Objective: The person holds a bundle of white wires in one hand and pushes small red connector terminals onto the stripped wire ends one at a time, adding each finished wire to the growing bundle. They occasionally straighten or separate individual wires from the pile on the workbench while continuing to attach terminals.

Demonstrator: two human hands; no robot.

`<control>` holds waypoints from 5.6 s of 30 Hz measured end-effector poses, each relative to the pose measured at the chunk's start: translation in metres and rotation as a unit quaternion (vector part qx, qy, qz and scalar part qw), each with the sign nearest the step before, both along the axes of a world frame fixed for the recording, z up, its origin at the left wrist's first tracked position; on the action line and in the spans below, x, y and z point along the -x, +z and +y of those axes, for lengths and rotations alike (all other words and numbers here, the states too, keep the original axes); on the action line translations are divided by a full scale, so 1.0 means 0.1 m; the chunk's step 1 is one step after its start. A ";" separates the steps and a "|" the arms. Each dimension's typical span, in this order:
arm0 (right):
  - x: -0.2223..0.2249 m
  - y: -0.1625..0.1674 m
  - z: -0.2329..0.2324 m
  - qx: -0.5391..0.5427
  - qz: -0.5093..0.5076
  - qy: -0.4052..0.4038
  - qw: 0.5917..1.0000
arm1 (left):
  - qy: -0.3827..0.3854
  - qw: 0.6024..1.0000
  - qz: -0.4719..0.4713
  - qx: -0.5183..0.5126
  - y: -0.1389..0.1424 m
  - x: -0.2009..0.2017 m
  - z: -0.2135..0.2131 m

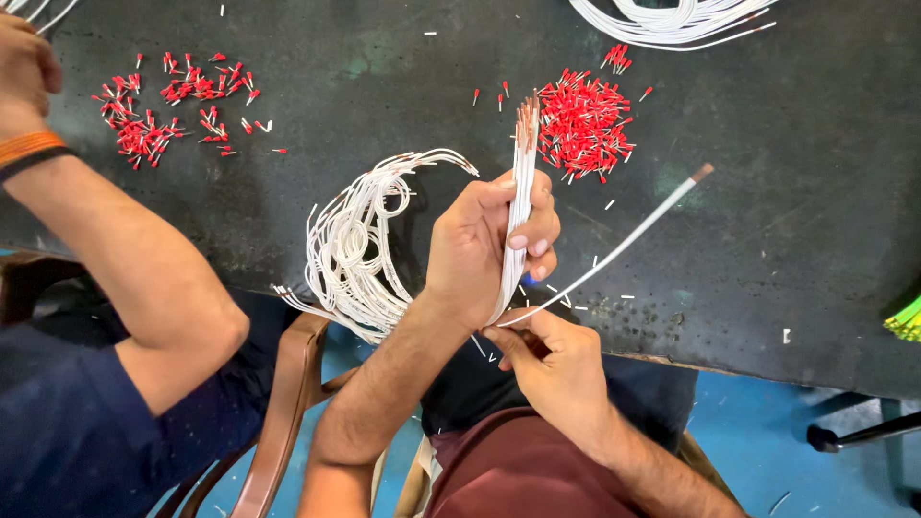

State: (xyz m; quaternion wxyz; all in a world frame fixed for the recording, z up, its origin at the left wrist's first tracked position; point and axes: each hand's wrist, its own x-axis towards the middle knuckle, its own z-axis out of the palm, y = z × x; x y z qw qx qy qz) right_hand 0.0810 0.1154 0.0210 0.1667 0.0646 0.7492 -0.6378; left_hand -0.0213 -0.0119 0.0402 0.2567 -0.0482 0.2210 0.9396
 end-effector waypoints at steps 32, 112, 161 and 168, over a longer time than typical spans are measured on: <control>0.28 0.18 0.34 -0.117 -0.019 0.036 0.992 | -0.131 0.980 0.033 0.148 -0.12 -0.16 -0.05; 2.09 0.18 1.30 -0.396 0.393 0.124 0.821 | -0.032 0.919 0.064 0.388 -0.27 0.47 0.42; 1.91 -0.09 1.33 0.010 -0.015 0.061 0.998 | -0.029 0.890 0.089 0.447 -0.30 0.54 0.44; 2.07 0.08 1.35 -0.255 0.322 0.130 0.903 | -0.011 0.894 0.076 0.442 -0.29 0.52 0.43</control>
